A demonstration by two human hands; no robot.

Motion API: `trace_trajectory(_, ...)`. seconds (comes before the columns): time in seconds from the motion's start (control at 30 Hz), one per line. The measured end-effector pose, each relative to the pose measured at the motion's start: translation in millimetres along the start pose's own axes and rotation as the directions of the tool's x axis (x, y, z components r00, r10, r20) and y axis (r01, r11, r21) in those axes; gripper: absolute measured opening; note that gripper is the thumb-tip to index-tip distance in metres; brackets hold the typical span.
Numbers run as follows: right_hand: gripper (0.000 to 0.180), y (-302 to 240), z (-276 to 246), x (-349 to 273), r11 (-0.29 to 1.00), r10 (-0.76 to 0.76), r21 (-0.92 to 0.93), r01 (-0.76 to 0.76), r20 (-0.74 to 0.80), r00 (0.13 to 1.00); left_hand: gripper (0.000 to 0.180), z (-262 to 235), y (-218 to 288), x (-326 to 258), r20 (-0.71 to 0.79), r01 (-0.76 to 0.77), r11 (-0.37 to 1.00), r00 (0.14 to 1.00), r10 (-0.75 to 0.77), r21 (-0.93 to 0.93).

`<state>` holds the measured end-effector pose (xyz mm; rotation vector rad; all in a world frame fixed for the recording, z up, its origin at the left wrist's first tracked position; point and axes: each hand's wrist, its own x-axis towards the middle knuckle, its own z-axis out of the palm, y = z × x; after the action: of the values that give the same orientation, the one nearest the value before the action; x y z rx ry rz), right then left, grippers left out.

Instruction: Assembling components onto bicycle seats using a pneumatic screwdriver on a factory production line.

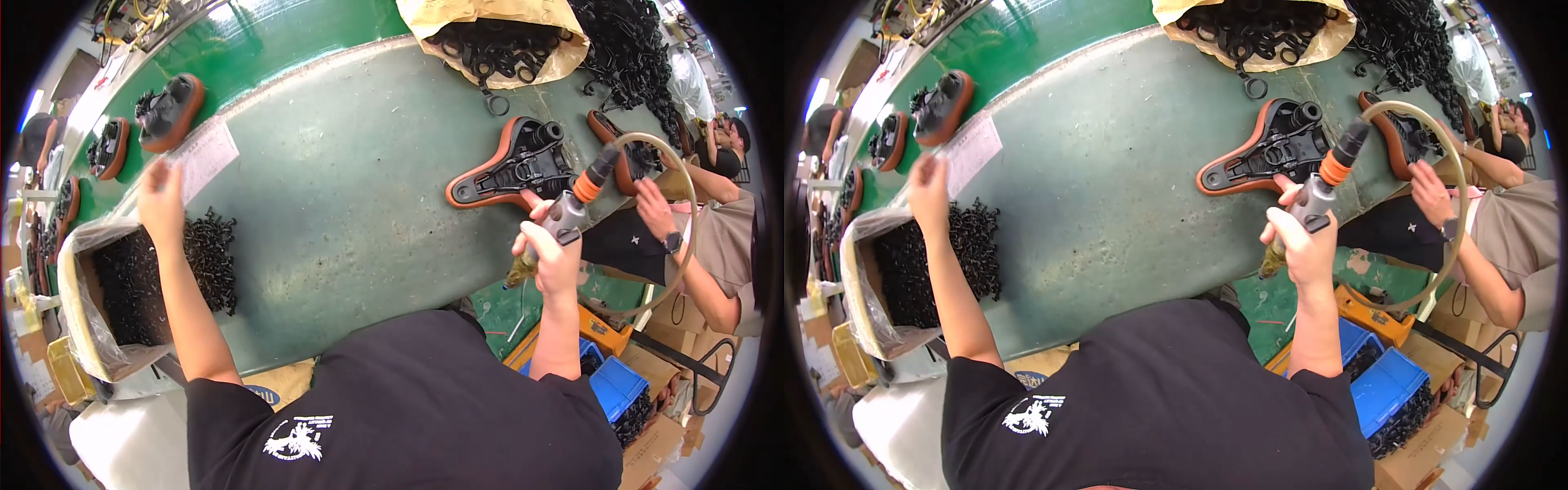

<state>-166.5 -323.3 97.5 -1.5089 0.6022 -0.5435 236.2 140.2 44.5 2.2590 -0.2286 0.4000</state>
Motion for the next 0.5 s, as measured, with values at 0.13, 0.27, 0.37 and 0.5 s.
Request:
trace_trajectory(0.13, 0.016, 11.3, 26.9, 15.6, 0.963, 0.214, 0.146, -0.227, 0.098, 0.972, 0.016, -20.6, 64.0, -94.0, 0.476, -0.123, 0.978, 0.879, 0.03, 0.166)
trace_trajectory(0.27, 0.02, 24.4, 47.8, 31.9, 0.978, 0.161, 0.066, -0.196, 0.345, 0.925, 0.021, -26.6, 35.4, -142.5, 0.414, -0.191, 0.917, 0.91, 0.031, 0.35)
trace_trajectory(0.37, 0.019, 9.9, 81.1, 30.4, 0.951, 0.237, 0.03, -0.308, 0.571, 0.786, 0.014, -13.0, 19.4, -153.7, 0.288, -0.328, 0.869, 0.93, 0.228, 0.37)
trace_trajectory(0.5, 0.018, -7.5, 88.9, 27.8, 0.927, 0.323, -0.187, -0.325, 0.84, 0.437, 0.013, -2.7, 22.8, -154.8, 0.193, -0.305, 0.874, 0.949, 0.248, 0.377)
